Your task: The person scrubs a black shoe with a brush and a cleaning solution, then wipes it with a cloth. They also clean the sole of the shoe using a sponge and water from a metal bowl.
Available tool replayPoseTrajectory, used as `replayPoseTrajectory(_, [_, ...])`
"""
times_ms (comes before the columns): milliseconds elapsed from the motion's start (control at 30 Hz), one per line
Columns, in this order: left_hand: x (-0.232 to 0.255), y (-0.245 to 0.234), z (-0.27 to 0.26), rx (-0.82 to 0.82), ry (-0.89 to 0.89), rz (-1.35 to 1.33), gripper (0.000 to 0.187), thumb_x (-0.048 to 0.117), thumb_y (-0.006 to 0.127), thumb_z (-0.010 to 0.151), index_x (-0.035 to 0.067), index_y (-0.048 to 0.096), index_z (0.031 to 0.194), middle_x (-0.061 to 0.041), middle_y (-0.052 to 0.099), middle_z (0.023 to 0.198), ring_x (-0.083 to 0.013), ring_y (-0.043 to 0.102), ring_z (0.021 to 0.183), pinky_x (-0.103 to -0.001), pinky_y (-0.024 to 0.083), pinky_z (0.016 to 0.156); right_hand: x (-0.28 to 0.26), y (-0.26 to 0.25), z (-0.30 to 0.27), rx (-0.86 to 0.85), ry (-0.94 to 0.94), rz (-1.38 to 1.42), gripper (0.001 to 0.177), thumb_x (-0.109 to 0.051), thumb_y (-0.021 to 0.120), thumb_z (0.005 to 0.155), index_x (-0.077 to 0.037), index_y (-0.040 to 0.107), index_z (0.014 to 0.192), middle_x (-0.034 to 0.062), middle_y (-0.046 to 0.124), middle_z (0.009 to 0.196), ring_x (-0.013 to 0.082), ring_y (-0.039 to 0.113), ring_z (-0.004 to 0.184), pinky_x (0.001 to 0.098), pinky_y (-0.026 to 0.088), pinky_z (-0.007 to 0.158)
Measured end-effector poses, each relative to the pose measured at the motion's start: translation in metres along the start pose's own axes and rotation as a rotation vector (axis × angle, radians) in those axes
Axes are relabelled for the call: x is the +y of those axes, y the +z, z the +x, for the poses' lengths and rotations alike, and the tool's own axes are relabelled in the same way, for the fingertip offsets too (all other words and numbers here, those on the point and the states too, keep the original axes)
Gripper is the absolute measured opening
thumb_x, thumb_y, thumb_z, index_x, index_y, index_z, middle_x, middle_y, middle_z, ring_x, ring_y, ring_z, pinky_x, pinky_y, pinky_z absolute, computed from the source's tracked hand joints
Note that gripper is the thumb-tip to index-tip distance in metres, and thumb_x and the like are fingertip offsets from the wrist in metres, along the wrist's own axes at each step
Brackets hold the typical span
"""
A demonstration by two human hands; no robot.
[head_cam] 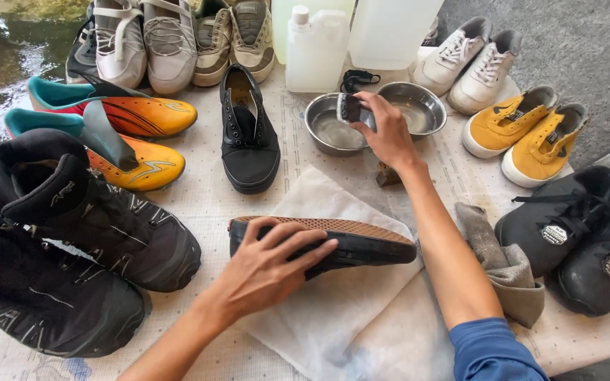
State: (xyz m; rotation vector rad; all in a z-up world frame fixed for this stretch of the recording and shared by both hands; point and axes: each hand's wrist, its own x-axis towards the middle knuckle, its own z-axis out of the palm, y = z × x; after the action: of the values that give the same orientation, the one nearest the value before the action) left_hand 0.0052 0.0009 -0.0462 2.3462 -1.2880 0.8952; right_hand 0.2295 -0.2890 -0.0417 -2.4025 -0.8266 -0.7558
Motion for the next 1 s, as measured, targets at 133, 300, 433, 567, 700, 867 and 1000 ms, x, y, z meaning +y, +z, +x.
replayPoseTrajectory(133, [0.016, 0.005, 0.004, -0.095, -0.023, 0.078, 0.065, 0.018, 0.067, 0.081, 0.024, 0.054, 0.144, -0.001, 0.057, 0.138, -0.0252, 0.054, 0.121, -0.047, 0.036, 0.098, -0.005, 0.002, -0.001, -0.003, -0.071, -0.017, 0.051, -0.023, 0.076, 0.095, -0.003, 0.052, 0.135, 0.0229, 0.067, 0.127, 0.037, 0.071, 0.11, 0.0518, 0.062, 0.084])
replayPoseTrajectory(300, [0.02, 0.005, 0.007, -0.089, -0.047, 0.087, 0.061, 0.017, 0.068, 0.08, 0.028, 0.057, 0.139, 0.0, 0.057, 0.134, -0.0256, 0.053, 0.119, -0.047, 0.034, 0.096, 0.0, 0.005, -0.002, -0.006, -0.028, -0.049, 0.051, -0.029, 0.074, 0.098, -0.009, 0.05, 0.138, 0.0123, 0.066, 0.133, 0.0301, 0.07, 0.115, 0.0552, 0.048, 0.095])
replayPoseTrajectory(433, [0.022, 0.006, 0.007, -0.093, -0.064, 0.085, 0.06, 0.016, 0.065, 0.079, 0.03, 0.058, 0.137, 0.001, 0.057, 0.132, -0.0256, 0.053, 0.117, -0.047, 0.034, 0.095, -0.001, 0.004, -0.002, 0.014, -0.051, -0.066, 0.051, -0.026, 0.076, 0.097, -0.008, 0.05, 0.138, 0.0136, 0.066, 0.131, 0.0309, 0.07, 0.113, 0.0529, 0.05, 0.093])
replayPoseTrajectory(567, [0.021, 0.005, 0.006, -0.112, -0.069, 0.077, 0.064, 0.02, 0.069, 0.08, 0.029, 0.055, 0.142, 0.001, 0.056, 0.135, -0.0257, 0.052, 0.119, -0.046, 0.033, 0.096, 0.001, 0.005, -0.002, 0.018, -0.048, -0.073, 0.052, -0.03, 0.073, 0.099, -0.008, 0.049, 0.139, 0.0124, 0.066, 0.133, 0.03, 0.069, 0.115, 0.0543, 0.05, 0.094])
replayPoseTrajectory(700, [0.021, 0.005, 0.009, -0.077, -0.085, 0.093, 0.063, 0.017, 0.066, 0.079, 0.027, 0.056, 0.141, 0.004, 0.059, 0.133, -0.0233, 0.054, 0.117, -0.044, 0.035, 0.096, 0.0, 0.006, -0.002, 0.013, -0.051, -0.064, 0.052, -0.034, 0.07, 0.1, -0.008, 0.049, 0.14, 0.0127, 0.065, 0.133, 0.0305, 0.069, 0.115, 0.0554, 0.05, 0.094])
replayPoseTrajectory(867, [0.021, 0.008, 0.007, -0.062, -0.099, 0.091, 0.069, 0.013, 0.063, 0.074, 0.019, 0.055, 0.143, 0.005, 0.06, 0.132, -0.0218, 0.055, 0.116, -0.042, 0.035, 0.098, 0.0, 0.006, -0.002, 0.009, -0.029, -0.062, 0.053, -0.04, 0.066, 0.101, -0.009, 0.048, 0.141, 0.0117, 0.065, 0.135, 0.0305, 0.069, 0.115, 0.0597, 0.049, 0.095])
replayPoseTrajectory(1000, [0.02, 0.008, 0.006, -0.078, -0.084, 0.085, 0.066, 0.016, 0.069, 0.075, 0.027, 0.056, 0.139, 0.004, 0.06, 0.134, -0.023, 0.055, 0.118, -0.044, 0.035, 0.097, -0.001, 0.006, -0.002, 0.013, -0.036, -0.063, 0.053, -0.04, 0.067, 0.101, -0.01, 0.048, 0.14, 0.0113, 0.065, 0.135, 0.0292, 0.07, 0.114, 0.058, 0.049, 0.095])
